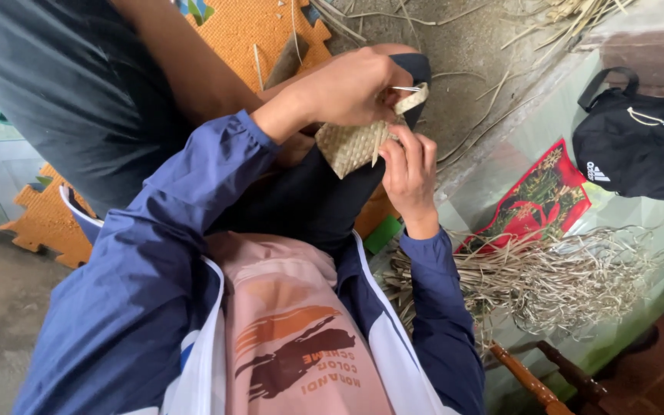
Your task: Weaving a small decorative pouch or container from dried plant fibers
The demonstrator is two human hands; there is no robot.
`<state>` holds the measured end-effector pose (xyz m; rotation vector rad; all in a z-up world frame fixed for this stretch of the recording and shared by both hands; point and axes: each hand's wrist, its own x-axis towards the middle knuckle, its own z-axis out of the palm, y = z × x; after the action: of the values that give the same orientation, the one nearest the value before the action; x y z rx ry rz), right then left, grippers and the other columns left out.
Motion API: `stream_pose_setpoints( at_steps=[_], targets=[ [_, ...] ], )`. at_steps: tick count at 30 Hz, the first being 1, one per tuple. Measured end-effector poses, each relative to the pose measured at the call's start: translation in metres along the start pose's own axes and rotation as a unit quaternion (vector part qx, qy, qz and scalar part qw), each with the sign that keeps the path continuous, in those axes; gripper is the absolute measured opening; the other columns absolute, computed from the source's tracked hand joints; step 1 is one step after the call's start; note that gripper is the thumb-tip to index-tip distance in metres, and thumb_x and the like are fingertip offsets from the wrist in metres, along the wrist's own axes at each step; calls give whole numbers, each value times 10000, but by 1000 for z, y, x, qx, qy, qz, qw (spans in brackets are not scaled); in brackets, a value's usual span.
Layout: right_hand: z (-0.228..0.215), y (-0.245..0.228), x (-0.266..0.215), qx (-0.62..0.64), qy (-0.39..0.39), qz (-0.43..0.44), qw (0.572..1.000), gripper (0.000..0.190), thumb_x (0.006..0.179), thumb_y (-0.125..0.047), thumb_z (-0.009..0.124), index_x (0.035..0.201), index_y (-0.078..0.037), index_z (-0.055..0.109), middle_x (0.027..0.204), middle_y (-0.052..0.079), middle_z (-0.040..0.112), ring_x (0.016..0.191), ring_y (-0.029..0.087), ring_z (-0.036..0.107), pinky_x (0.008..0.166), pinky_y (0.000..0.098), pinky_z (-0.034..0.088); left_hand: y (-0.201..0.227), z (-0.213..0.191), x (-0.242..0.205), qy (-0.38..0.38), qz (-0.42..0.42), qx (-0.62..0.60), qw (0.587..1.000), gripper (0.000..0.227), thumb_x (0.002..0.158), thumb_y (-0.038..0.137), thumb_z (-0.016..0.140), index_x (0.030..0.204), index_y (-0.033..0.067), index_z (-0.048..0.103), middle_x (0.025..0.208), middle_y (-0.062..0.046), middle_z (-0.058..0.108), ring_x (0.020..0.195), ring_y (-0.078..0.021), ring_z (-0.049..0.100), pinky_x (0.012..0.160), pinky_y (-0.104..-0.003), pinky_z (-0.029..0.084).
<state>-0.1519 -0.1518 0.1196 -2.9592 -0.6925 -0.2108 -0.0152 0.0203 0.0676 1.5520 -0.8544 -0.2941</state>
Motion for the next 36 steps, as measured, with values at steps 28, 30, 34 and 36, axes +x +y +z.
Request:
stream_pose_setpoints(
  at_steps=[28,30,34,36],
  targets=[
    [9,-18,-23,164,43,-27,985,97,983,79,596,957,23,521,1278,189,646,1231,384,651,1021,457,584,-3,21,-30,23,-112,-107,988,111,770,-51,717,863,-4,756,763,-47,744,593,-149,633,563,-288,520],
    [10,-19,-23,178,50,-31,982,105,986,86,577,940,24,507,1256,203,646,1209,402,662,1002,467,598,-4,24,-31,47,-104,-123,986,88,783,-54,746,850,2,755,740,-35,736,567,-118,608,536,-264,504],
    [5,-22,-22,258,78,40,962,100,970,-11,629,969,-1,530,1245,168,646,1203,359,638,1019,456,562,-3,18,-31,36,-96,-131,986,186,749,-62,785,909,23,743,797,-26,729,631,-124,624,598,-262,518],
    [0,-17,-21,324,118,104,933,140,971,-100,632,993,-32,511,1232,170,630,1177,346,620,1031,462,526,2,11,-31,19,-97,-140,985,243,738,-54,816,952,37,743,828,-23,725,687,-125,644,650,-263,536]
  ],
)
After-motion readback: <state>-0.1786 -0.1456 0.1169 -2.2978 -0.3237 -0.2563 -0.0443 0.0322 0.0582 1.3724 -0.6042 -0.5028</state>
